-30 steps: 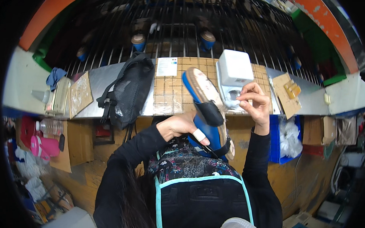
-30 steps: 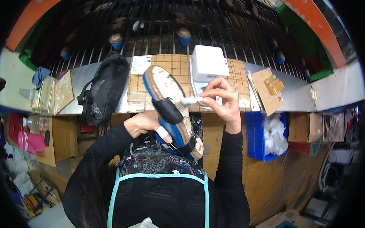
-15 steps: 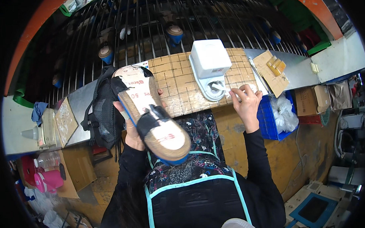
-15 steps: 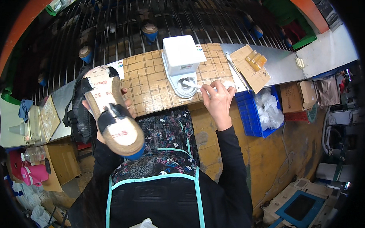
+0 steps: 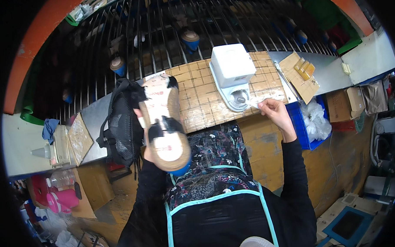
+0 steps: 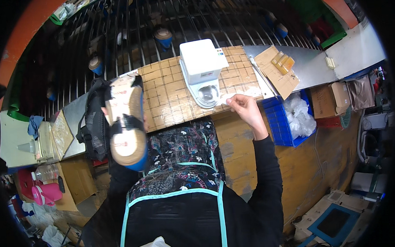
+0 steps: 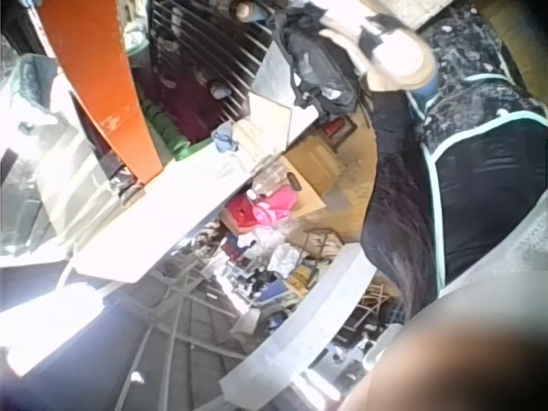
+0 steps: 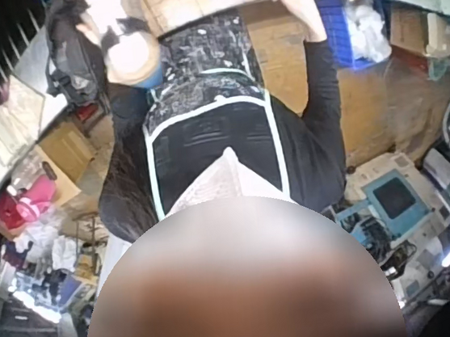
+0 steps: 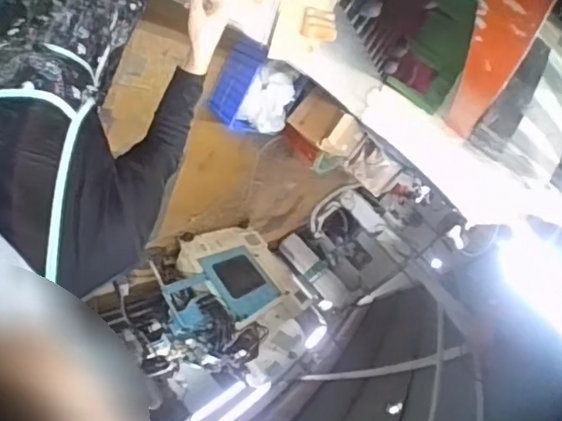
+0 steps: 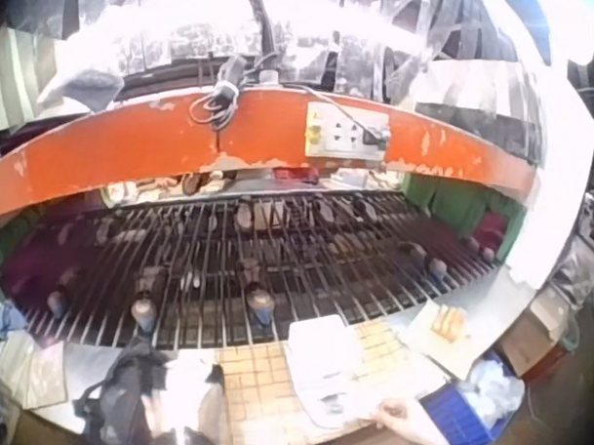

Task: The person repeatedly applies glue to the soles of blue sandals using a small brush. They dip the brush into a white container, apply the glue to the sole, and place the sandal on a drying rack. This cycle is repeated for multiple sandals throughout the clip.

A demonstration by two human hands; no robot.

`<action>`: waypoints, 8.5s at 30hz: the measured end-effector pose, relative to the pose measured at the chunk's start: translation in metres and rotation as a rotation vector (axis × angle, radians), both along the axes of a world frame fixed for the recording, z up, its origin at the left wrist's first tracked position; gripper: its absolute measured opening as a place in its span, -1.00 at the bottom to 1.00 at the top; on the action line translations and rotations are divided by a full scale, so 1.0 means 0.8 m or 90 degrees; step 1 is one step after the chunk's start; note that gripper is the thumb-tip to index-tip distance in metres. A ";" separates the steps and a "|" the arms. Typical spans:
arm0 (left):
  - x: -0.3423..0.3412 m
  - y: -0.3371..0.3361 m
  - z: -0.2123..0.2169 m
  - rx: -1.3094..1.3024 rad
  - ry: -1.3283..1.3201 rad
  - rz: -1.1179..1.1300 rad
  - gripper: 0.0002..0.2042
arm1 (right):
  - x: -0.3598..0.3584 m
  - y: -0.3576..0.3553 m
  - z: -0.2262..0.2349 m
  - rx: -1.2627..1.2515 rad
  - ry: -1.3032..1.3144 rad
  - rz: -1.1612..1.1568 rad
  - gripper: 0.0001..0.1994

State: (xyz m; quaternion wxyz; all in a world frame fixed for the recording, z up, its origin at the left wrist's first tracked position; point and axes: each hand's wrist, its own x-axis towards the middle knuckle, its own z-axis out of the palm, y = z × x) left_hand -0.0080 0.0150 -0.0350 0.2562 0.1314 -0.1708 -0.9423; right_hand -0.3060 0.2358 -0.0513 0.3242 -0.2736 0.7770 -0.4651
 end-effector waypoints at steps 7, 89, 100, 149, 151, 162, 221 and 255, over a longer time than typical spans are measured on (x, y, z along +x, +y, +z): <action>-0.021 0.018 -0.010 -0.197 -0.185 -0.012 -0.13 | 0.081 -0.054 0.067 -0.221 0.551 0.007 -0.88; 0.027 0.028 0.016 -0.426 -0.268 0.054 -0.09 | 0.186 -0.109 0.074 -0.373 0.512 0.003 -0.81; 0.022 0.006 0.022 -0.435 -0.235 0.065 -0.16 | 0.170 -0.093 0.066 -0.373 0.399 0.108 -0.81; 0.002 0.004 0.008 -0.405 -0.222 0.009 -0.19 | 0.141 -0.070 0.072 -0.431 0.272 0.163 -0.84; 0.001 0.004 0.007 -0.401 -0.199 0.009 -0.20 | 0.140 -0.075 0.074 -0.400 0.285 0.187 -0.85; 0.017 0.016 0.018 -0.291 -0.124 0.042 -0.30 | 0.149 -0.074 0.051 -0.363 0.179 0.154 -0.86; -0.004 0.023 0.033 0.017 -0.091 -0.141 -0.41 | 0.145 -0.073 0.099 -0.536 0.256 0.302 -0.80; 0.025 0.102 -0.028 -0.083 0.031 -0.220 -0.37 | 0.127 -0.133 0.110 -0.288 0.201 0.575 -0.82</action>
